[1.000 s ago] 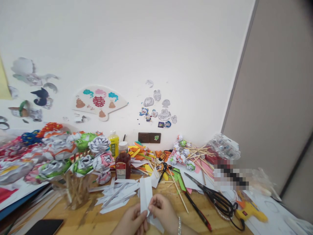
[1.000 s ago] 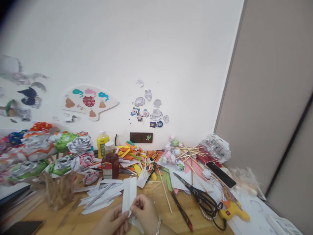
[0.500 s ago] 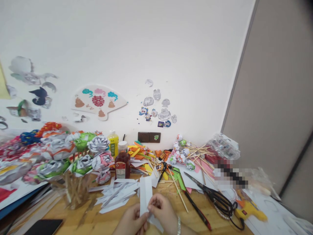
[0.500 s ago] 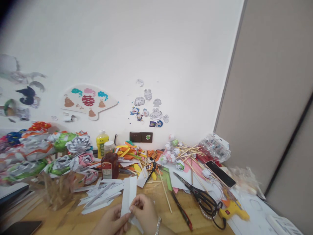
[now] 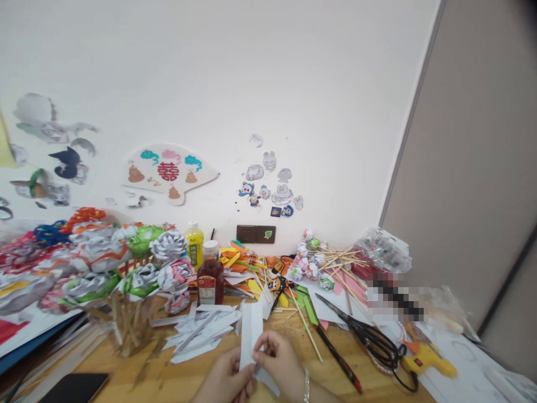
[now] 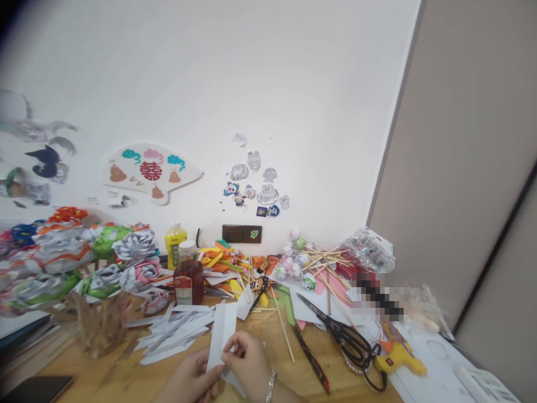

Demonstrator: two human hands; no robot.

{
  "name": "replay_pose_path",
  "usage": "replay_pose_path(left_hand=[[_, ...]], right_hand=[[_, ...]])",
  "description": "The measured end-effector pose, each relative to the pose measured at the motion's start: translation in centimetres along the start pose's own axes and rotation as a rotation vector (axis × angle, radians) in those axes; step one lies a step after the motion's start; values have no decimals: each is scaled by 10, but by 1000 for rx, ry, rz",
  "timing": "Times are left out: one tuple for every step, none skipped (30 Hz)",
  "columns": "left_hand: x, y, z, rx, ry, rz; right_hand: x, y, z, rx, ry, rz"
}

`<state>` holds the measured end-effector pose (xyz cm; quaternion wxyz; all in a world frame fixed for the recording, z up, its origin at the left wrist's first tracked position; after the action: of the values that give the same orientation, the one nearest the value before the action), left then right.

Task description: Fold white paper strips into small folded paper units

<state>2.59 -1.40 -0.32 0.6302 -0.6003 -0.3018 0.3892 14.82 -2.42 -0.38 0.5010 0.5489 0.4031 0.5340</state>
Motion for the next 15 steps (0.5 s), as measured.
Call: replay_pose_path(left_hand=[[0, 1, 0, -7, 0, 4], [1, 2, 0, -16, 2, 8], [1, 2, 0, -25, 6, 14], [2, 3, 0, -33, 10, 18], [2, 2, 0, -41, 11, 20], [2, 2, 1, -48, 12, 21], [2, 2, 1, -54, 13, 24], [2, 1, 1, -58, 12, 25], [2, 1, 1, -62, 15, 27], [2, 1, 1, -66, 18, 33], [3, 1, 1, -72, 19, 37], [3, 2, 2, -81, 18, 41], [4, 3, 2, -93, 10, 43], [4, 4, 2, -106, -4, 40], [5, 5, 2, -119, -20, 37]], right_hand=[[0, 0, 0, 14, 2, 0], [1, -1, 0, 31, 6, -1], [1, -2, 0, 47, 10, 2], [1, -3, 0, 65, 13, 7], [2, -4, 0, 81, 16, 14], [2, -5, 0, 97, 18, 18], [3, -7, 0, 112, 22, 16], [3, -8, 1, 126, 29, 7], [4, -8, 1, 139, 36, -5], [4, -9, 1, 152, 43, -14], [4, -9, 1, 164, 47, -18], [5, -9, 2, 176, 46, -18], [5, -8, 2, 186, 46, -17], [5, -8, 2, 195, 45, -19], [5, -7, 2, 201, 47, -26]])
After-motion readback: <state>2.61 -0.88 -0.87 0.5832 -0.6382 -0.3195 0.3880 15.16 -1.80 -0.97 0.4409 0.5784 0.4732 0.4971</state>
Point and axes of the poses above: each hand's wrist, its own x-axis towards the middle knuckle, its own z-axis out of the back of the hand, y = z × x, the point moved 1 cm from there along x, towards the middle knuckle, and after that the axes turned 2 degrees about -y, right-handed, at the moved point
